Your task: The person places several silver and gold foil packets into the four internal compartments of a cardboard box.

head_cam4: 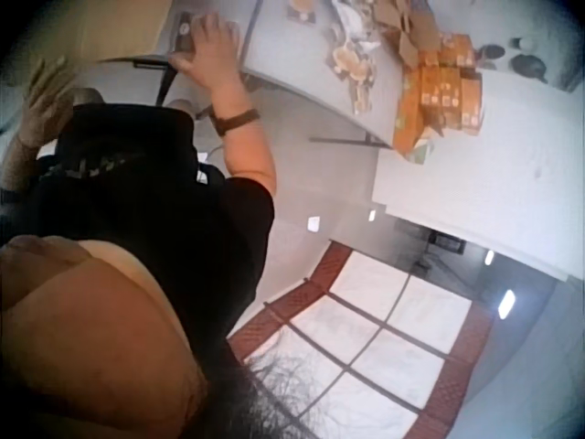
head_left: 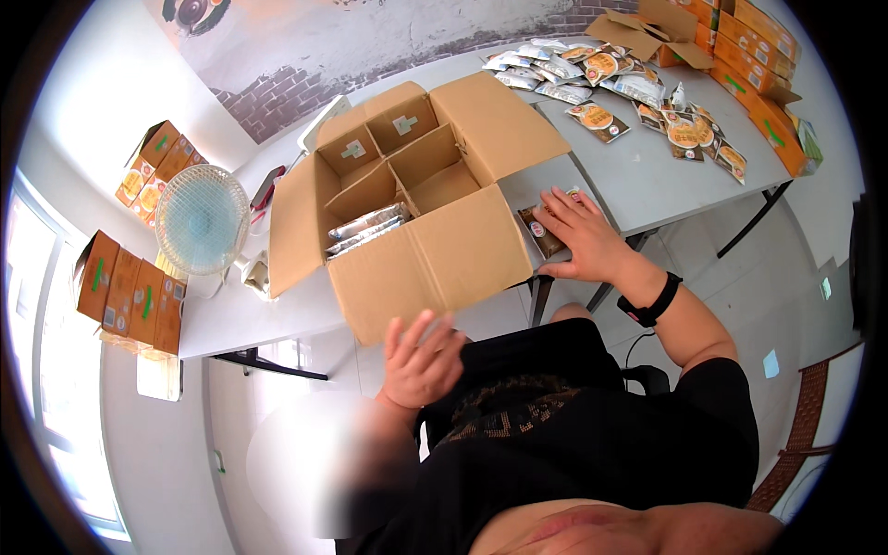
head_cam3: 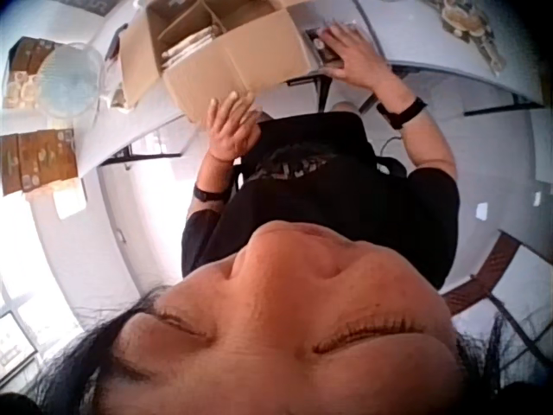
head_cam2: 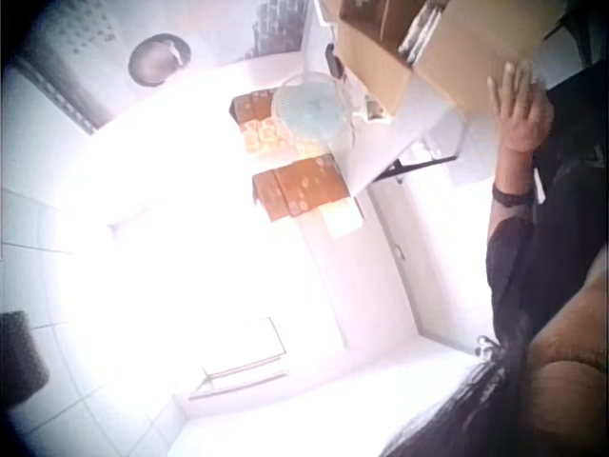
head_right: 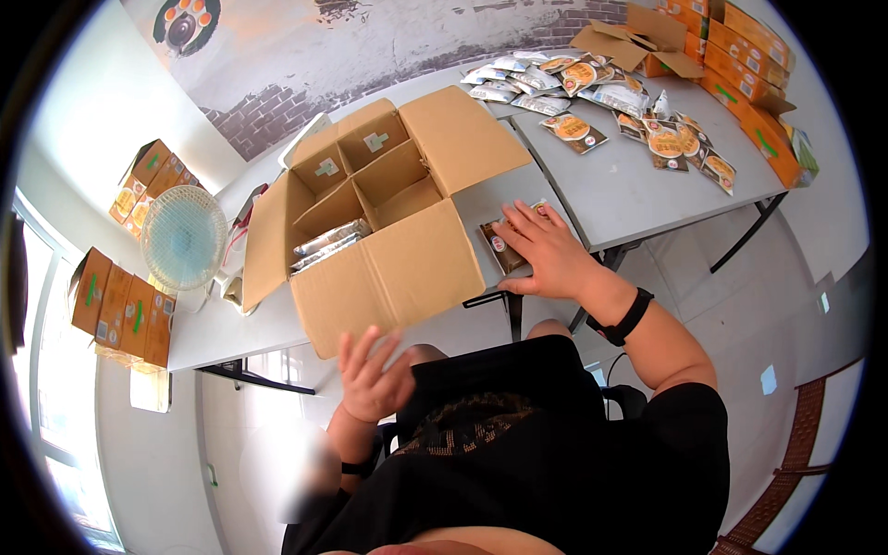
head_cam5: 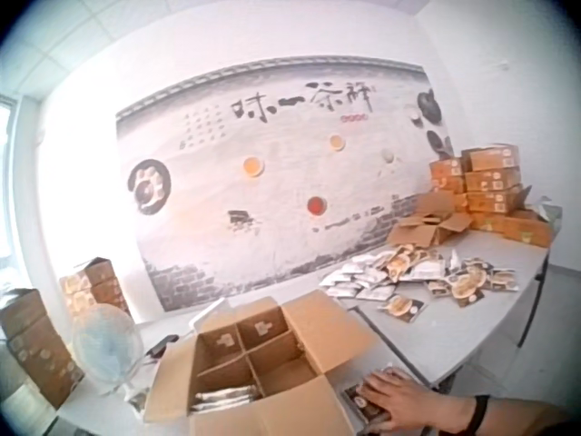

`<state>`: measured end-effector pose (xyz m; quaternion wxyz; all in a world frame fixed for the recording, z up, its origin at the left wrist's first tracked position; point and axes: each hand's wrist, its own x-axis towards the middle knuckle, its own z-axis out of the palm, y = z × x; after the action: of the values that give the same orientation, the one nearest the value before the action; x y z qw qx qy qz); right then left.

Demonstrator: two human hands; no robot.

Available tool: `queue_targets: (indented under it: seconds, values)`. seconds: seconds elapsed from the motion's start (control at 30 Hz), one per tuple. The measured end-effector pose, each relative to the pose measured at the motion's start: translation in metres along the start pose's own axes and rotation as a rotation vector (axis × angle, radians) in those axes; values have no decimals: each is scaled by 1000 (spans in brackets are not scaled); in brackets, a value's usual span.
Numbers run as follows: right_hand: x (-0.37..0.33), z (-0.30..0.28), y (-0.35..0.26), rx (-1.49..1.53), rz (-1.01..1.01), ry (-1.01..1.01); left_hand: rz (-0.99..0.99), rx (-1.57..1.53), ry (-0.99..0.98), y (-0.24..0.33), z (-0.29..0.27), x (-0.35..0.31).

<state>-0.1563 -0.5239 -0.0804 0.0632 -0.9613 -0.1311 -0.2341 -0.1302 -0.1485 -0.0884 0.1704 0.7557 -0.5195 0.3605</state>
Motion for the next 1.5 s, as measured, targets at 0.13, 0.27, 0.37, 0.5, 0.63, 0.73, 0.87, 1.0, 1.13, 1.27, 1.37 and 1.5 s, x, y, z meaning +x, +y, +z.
queue_targets:
  seconds: [0.13,0.27,0.37,0.5,0.63,0.73,0.87,1.0,1.13,1.27,1.37,1.5]
  values:
    - [7,2,-1,-26,-34,-111,213,-279,-141,13,18,28]
    - [6,5,-3,-12,-28,-131,246,-407,-171,22,57,54]
    - [4,7,-5,0,-6,-104,155,-413,-175,25,96,59]
    - [1,10,-10,-20,34,-60,17,-369,-194,26,117,85]
    - [-1,8,-11,3,81,-86,-65,-306,-304,24,133,97]
    - [-1,-5,-10,8,166,-164,-63,-286,-279,25,145,98]
    - [3,-18,-3,-23,259,-262,-46,-277,-252,25,154,112]
    - [-1,-7,6,23,216,-195,-47,-218,-182,36,186,122]
    - [-3,-3,9,54,207,-160,-78,-221,-180,41,193,124]
    - [-3,0,11,60,165,-110,-124,-259,-198,44,191,126]
    - [-4,1,9,57,167,-73,-131,-250,-173,47,196,124]
    - [-5,3,9,46,170,-64,-116,-251,-170,45,195,123]
